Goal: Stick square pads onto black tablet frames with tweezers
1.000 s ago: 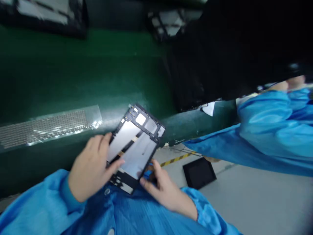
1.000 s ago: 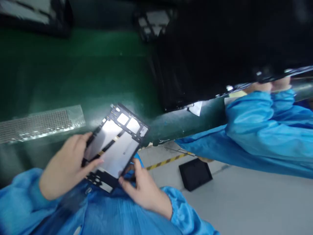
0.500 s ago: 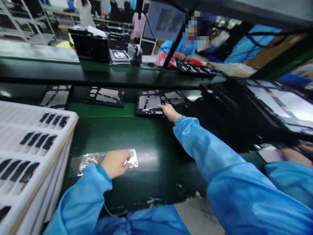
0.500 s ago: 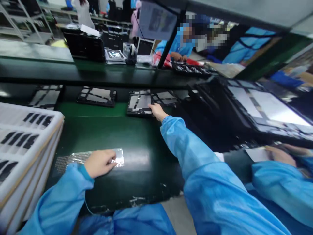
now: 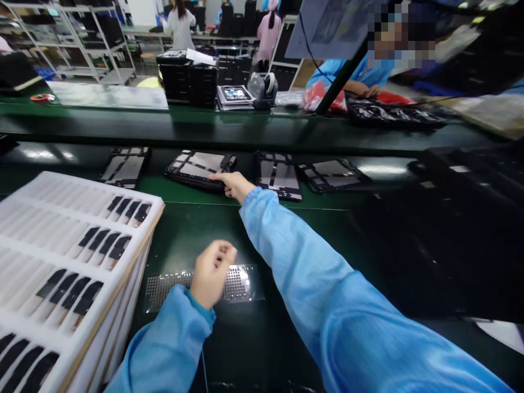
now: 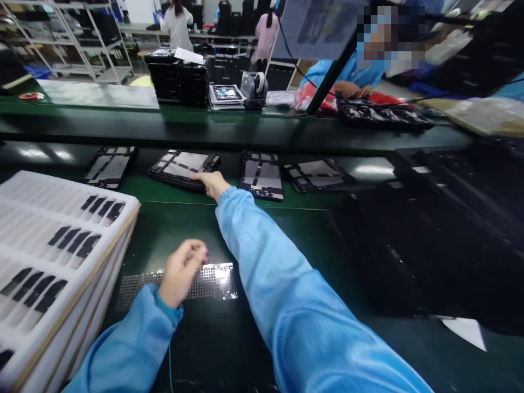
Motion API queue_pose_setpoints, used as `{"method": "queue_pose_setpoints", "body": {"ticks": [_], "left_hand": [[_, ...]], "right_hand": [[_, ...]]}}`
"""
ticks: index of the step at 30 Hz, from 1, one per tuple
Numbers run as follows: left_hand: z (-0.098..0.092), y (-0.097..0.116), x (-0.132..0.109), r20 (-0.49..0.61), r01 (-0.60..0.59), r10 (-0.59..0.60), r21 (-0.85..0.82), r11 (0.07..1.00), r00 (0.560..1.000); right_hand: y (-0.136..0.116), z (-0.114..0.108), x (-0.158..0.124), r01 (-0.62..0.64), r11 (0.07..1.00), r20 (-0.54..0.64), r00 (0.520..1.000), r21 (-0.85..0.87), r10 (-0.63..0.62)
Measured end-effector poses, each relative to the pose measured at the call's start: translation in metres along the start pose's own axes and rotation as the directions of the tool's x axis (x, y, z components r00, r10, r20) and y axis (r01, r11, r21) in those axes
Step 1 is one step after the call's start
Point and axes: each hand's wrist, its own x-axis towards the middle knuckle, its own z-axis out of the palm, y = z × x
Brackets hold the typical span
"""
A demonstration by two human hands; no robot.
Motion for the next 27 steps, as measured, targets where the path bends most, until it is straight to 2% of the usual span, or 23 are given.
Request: {"method": "queue_pose_setpoints", "body": {"ticks": [1, 3, 5, 7, 8, 10, 11, 13, 14, 16, 17, 19, 21, 23, 25, 27], "left_hand": [[-0.004, 0.005, 0.01, -0.073, 0.024, -0.031, -0.092, 0.995, 0.997], [-0.012, 0.014, 0.03, -0.158, 0.04, -0.08, -0.239, 0.97, 0.984], [-0.016, 0.021, 0.041, -0.18, 0.043, -0.105, -0.319, 0.947, 0.978], [-0.015, 0.022, 0.035, -0.139, 0.056, -0.111, -0.347, 0.936, 0.984], [-0.01, 0.021, 0.026, -0.083, 0.067, -0.102, -0.346, 0.936, 0.991], [0.004, 0.013, -0.002, 0.097, 0.093, -0.065, -0.316, 0.944, 0.993], [0.014, 0.008, -0.02, 0.21, 0.103, -0.043, -0.288, 0.952, 0.977], [0.036, 0.001, -0.054, 0.421, 0.105, -0.009, -0.206, 0.973, 0.907], [0.046, 0.0, -0.069, 0.499, 0.091, -0.001, -0.155, 0.984, 0.867], [0.06, 0.002, -0.089, 0.579, 0.027, -0.001, -0.036, 0.999, 0.816], [0.062, 0.005, -0.094, 0.58, -0.021, -0.003, 0.034, 0.999, 0.815], [0.055, 0.015, -0.089, 0.514, -0.127, 0.011, 0.191, 0.973, 0.858], [0.036, 0.026, -0.07, 0.398, -0.207, 0.055, 0.35, 0.914, 0.916], [0.014, 0.03, -0.04, 0.322, -0.245, 0.092, 0.475, 0.845, 0.942], [-0.004, 0.026, -0.012, 0.371, -0.299, 0.093, 0.548, 0.781, 0.924], [-0.013, 0.015, 0.006, 0.454, -0.36, 0.08, 0.572, 0.737, 0.887]], "right_hand": [[-0.01, -0.007, -0.024, -0.063, 0.997, 0.067, 0.996, 0.048, 0.06], [-0.035, -0.034, -0.085, -0.255, 0.961, 0.23, 0.947, 0.105, 0.226], [-0.065, -0.074, -0.158, -0.373, 0.916, 0.336, 0.89, 0.147, 0.308], [-0.091, -0.119, -0.232, -0.439, 0.88, 0.332, 0.87, 0.181, 0.365], [-0.101, -0.141, -0.266, -0.463, 0.862, 0.267, 0.874, 0.208, 0.405], [-0.113, -0.18, -0.323, -0.531, 0.788, 0.019, 0.833, 0.312, 0.554], [-0.116, -0.196, -0.345, -0.535, 0.764, -0.106, 0.79, 0.359, 0.603], [-0.119, -0.219, -0.375, -0.515, 0.753, -0.293, 0.707, 0.409, 0.643], [-0.12, -0.225, -0.383, -0.5, 0.76, -0.334, 0.693, 0.415, 0.639], [-0.125, -0.227, -0.387, -0.48, 0.776, -0.34, 0.71, 0.409, 0.617], [-0.128, -0.224, -0.383, -0.466, 0.788, -0.317, 0.736, 0.403, 0.597], [-0.133, -0.209, -0.368, -0.421, 0.825, -0.252, 0.81, 0.378, 0.529], [-0.134, -0.187, -0.342, -0.367, 0.868, -0.148, 0.889, 0.333, 0.433], [-0.125, -0.163, -0.31, -0.348, 0.897, 0.017, 0.934, 0.273, 0.357], [-0.103, -0.139, -0.277, -0.326, 0.931, 0.178, 0.938, 0.166, 0.297], [-0.073, -0.12, -0.25, -0.241, 0.97, 0.292, 0.929, 0.02, 0.225]]}}
